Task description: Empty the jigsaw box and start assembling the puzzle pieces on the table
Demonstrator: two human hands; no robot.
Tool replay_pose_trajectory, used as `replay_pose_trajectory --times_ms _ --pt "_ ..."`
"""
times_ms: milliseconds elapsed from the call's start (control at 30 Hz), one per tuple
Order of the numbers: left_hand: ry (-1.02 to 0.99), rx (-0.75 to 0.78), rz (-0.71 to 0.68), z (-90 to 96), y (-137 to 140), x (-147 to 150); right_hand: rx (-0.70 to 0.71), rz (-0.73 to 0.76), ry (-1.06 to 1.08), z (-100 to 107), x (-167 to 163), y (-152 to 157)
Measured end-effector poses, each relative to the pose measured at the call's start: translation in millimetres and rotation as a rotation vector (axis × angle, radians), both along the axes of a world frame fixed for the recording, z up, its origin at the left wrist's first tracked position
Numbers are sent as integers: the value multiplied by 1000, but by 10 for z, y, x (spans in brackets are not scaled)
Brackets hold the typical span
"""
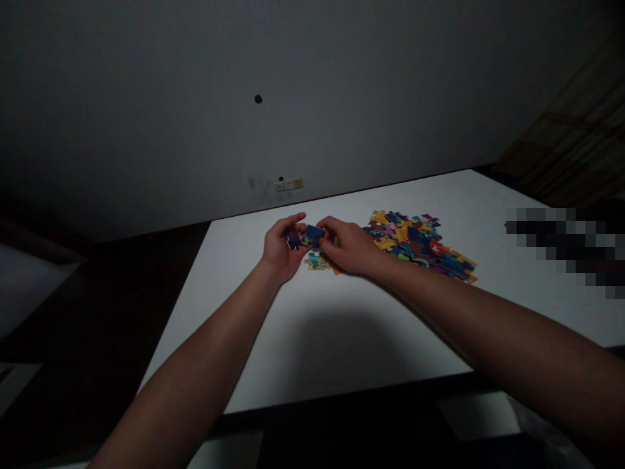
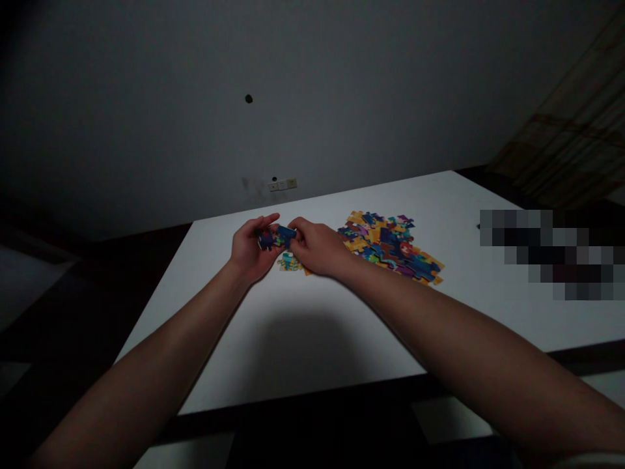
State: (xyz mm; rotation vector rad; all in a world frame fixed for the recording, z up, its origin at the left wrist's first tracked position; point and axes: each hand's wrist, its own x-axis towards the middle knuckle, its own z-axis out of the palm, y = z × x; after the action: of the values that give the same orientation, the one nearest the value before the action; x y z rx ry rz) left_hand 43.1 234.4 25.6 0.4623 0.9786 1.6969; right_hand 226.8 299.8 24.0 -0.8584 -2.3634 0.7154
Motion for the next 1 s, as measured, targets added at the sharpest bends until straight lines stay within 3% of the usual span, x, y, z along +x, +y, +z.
replay_pose_trajectory --times_ms 233,733,867,1000 --pt "24 -17 -45 -52 -7 -22 -26 13 81 4 20 11" --pt "28 -49 -124 -56 -3 -36 122 23 104 -38 28 96" --pt "15 -48 -103 -61 3 -22 137 13 66 -29 32 112" --pt "12 -31 10 -86 48 -9 165 -15 4 -19 37 133"
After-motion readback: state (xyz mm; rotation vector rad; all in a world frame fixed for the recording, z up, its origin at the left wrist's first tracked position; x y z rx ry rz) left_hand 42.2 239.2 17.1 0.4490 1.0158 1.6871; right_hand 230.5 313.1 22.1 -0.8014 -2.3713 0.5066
